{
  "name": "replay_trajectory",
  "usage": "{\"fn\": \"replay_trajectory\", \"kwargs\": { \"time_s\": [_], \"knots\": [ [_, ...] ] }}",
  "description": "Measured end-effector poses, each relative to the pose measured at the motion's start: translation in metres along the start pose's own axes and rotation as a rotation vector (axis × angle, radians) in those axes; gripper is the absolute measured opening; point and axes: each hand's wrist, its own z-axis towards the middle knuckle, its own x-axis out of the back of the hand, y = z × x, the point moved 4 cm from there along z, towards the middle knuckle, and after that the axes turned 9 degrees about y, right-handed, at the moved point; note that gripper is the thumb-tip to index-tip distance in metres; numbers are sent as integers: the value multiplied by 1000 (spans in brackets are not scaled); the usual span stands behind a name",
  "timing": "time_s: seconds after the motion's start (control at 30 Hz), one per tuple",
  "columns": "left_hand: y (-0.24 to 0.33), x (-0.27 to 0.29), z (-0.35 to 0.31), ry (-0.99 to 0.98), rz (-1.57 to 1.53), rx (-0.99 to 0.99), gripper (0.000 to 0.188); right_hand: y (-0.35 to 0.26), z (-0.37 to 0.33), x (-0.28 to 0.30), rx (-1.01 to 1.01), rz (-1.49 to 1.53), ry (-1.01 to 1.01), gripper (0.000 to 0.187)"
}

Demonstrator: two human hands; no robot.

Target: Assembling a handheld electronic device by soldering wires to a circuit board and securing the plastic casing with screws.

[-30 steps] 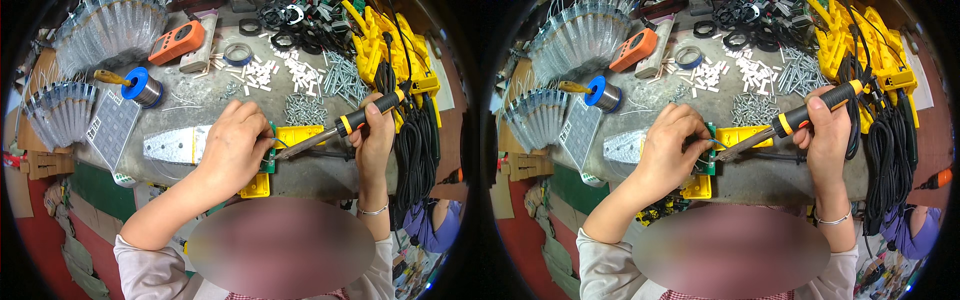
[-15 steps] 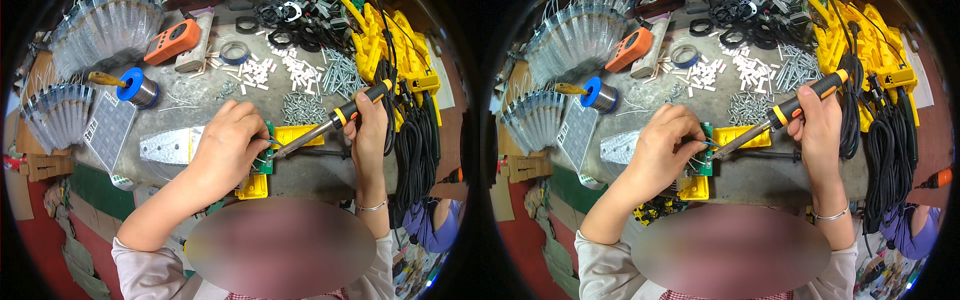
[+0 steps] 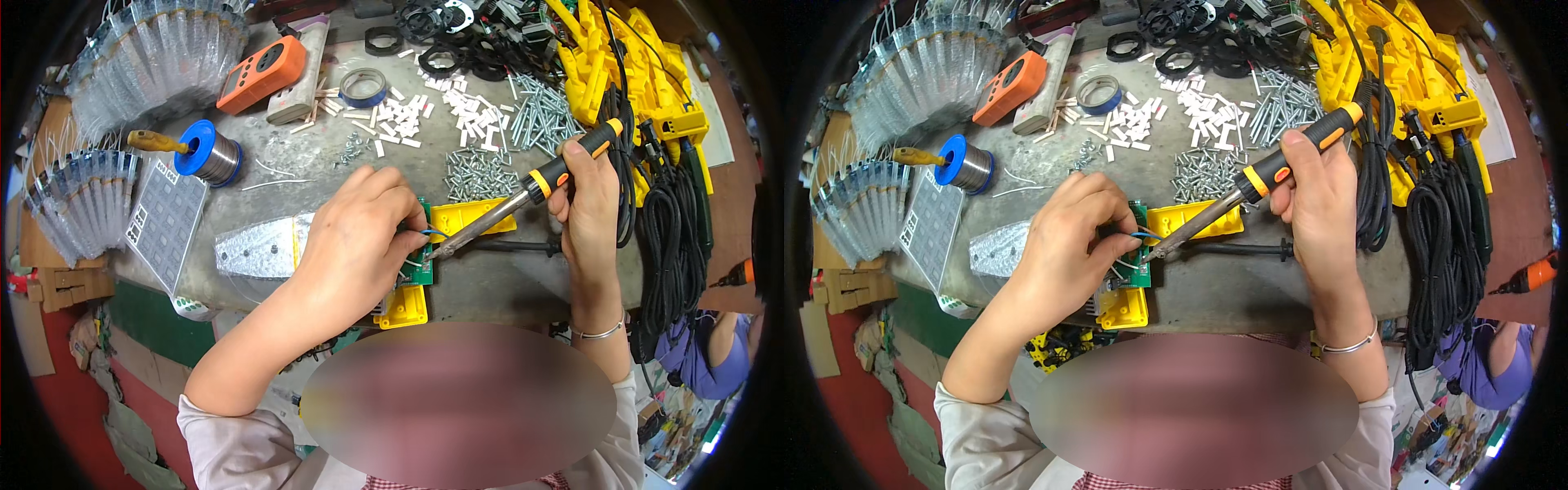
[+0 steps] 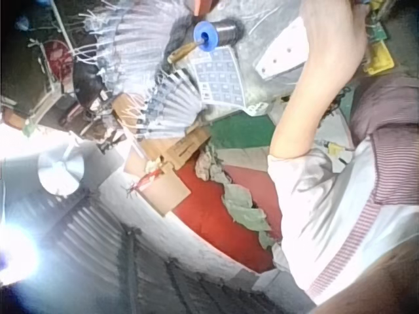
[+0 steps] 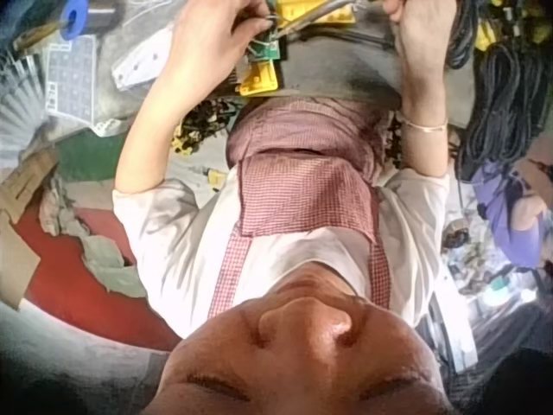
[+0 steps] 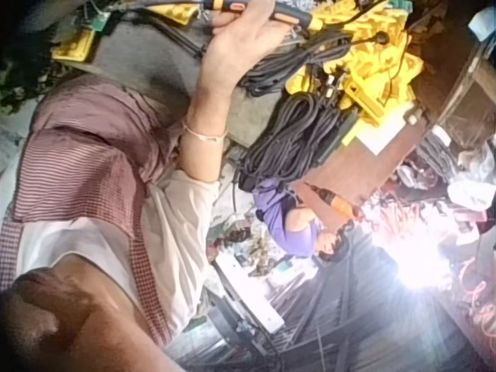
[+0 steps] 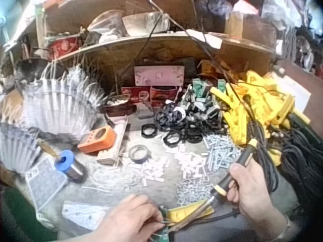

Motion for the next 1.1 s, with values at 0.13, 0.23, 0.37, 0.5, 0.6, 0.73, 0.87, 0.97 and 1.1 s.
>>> {"fn": "replay_trajectory", "kwargs": {
  "time_s": [0.13, 0.23, 0.37, 0.5, 0.6, 0.73, 0.87, 0.97, 1.1],
  "knots": [
    [-1, -1, -1, 8, -8, 11, 20, 5, 3, 0, -19, -21, -5, 22],
    [-1, -1, -2, 6, -7, 39, 20, 8, 6, 0, -31, -54, -9, 23],
    [1, -2, 1, -1, -4, 53, 21, 12, 11, -4, -3, -34, 85, 24],
    [0, -3, 0, 1, 16, 75, 22, 10, 9, -5, -25, -94, 25, 27],
    [1, -3, 1, -8, 16, 88, 20, 9, 9, -5, -20, -85, 38, 27],
    [1, -3, 1, 23, 22, 53, 22, 8, 9, -4, -35, -73, 52, 26],
    [0, -2, 0, 21, 20, 101, 22, 5, 6, -8, -32, -83, 32, 25],
    [1, -2, 1, 25, 13, 86, 22, 2, 5, -4, -41, -96, 56, 25],
    [1, -1, 0, 34, 0, 81, 22, 2, 4, -3, -45, -91, 77, 26]
  ]
}}
